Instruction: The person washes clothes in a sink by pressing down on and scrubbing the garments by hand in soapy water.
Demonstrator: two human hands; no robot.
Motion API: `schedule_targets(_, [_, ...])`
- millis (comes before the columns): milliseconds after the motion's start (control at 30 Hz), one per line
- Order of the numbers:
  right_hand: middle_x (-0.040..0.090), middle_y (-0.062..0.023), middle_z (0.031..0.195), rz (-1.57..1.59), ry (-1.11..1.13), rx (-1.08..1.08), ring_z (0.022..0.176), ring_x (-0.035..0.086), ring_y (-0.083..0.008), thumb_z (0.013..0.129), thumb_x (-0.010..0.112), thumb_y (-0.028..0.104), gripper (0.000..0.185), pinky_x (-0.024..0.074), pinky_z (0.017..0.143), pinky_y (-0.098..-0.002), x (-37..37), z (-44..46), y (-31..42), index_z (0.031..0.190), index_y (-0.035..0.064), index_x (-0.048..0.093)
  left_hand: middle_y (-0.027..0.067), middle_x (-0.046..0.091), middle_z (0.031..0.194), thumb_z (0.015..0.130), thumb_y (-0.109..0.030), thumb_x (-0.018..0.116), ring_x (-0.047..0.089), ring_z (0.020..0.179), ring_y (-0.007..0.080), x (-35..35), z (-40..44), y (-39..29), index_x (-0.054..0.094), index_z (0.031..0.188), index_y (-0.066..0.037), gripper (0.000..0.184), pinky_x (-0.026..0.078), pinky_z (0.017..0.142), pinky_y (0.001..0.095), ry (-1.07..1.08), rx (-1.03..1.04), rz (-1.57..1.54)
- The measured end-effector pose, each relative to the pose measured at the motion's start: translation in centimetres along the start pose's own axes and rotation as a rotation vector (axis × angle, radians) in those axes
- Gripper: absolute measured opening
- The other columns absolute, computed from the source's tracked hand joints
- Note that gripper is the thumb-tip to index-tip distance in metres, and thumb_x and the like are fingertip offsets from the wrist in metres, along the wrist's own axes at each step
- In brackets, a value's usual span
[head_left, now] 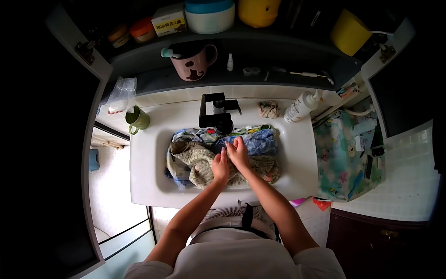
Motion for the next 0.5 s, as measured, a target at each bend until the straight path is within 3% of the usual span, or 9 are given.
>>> schedule_targets(33, [0.043,-0.0079,0.058,-0.021,-0.004,-0.004,0.051,0.044,-0.0257,0.084,0.067,0.027,0.033,0.0362,0.048,-0.0374,-0.2,-1.0,0.9,0.078,0.0063,0.042,-0.0026,0.045,0.06,0.094,-0.036,0.055,0.035,0.056,0.0066,-0.2,1.0,0.4,0.051,0.064,-0.007,0.042,0.029,0.048,0.0269,-0.074,0.057,0.059])
schedule_targets(100, [0.046,-0.0102,0.058,-0.11,0.031,-0.017,0.051,0.049,-0.0302,0.084,0.062,0.02,0.028,0.0352,0.047,-0.0396,-1.0,-3.6,5.5,0.073,0.0053,0.041,-0.0014,0.048,0.059,0.094,-0.034,0.057,0.037,0.055,0.0064,0.2,2.9,2.2,0.052,0.064,-0.007,0.04,0.031,0.047,0.0265,0.024,-0.014,-0.067])
schedule_targets(233, [0.043,-0.0122,0.055,-0.071,-0.073,-0.119,0.048,0.048,-0.0343,0.084,0.059,0.012,0.02,0.0357,0.045,-0.0411,-2.9,-5.2,6.0,0.073,0.005,0.044,-0.0006,0.05,0.058,0.094,-0.031,0.057,0.04,0.054,0.0072,2.3,2.8,1.4,0.057,0.069,-0.005,0.036,0.036,0.049,0.0271,0.151,-0.022,-0.047])
schedule_targets(367, [0.049,-0.0127,0.057,-0.149,-0.221,-0.083,0.05,0.051,-0.034,0.084,0.06,0.012,0.019,0.0382,0.046,-0.0407,-4.4,-3.8,4.3,0.073,0.0054,0.046,0.0043,0.053,0.059,0.095,-0.032,0.053,0.043,0.057,0.0088,2.9,2.5,2.6,0.057,0.079,-0.001,0.035,0.039,0.052,0.0305,0.209,0.255,0.146])
schedule_targets(400, [0.05,-0.0129,0.058,-0.161,-0.265,-0.074,0.05,0.051,-0.0339,0.084,0.06,0.013,0.019,0.0388,0.046,-0.0404,-4.5,-3.2,3.7,0.073,0.0055,0.046,0.0099,0.055,0.061,0.095,-0.034,0.051,0.046,0.056,0.0134,2.7,1.5,1.6,0.057,0.081,-0.002,0.035,0.04,0.053,0.0328,0.24,0.224,0.234])
schedule_targets(433, [0.053,-0.0133,0.06,-0.142,-0.275,-0.001,0.053,0.053,-0.0337,0.083,0.061,0.014,0.018,0.0405,0.048,-0.0404,-4.5,-2.3,2.3,0.073,0.0052,0.048,0.014,0.056,0.063,0.094,-0.038,0.049,0.051,0.055,0.0235,2.5,-0.1,-0.5,0.056,0.08,-0.004,0.037,0.041,0.055,0.038,0.196,0.262,0.454])
schedule_targets(500, [0.047,-0.0119,0.056,-0.187,-0.218,0.044,0.05,0.046,-0.0287,0.083,0.063,0.014,0.025,0.0385,0.05,-0.0386,-4.1,-0.4,-2.4,0.07,0.0025,0.045,0.0028,0.046,0.058,0.095,-0.035,0.052,0.039,0.057,0.0083,1.9,-1.3,-0.4,0.052,0.073,-0.005,0.037,0.036,0.052,0.0303,0.217,0.246,0.568])
Point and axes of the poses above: each hand's wrist, its own z-axis towards the middle knuckle, its own x-axis out of the palm, y = z × x, the point moved 5 cm from there along z, towards the middle knuckle
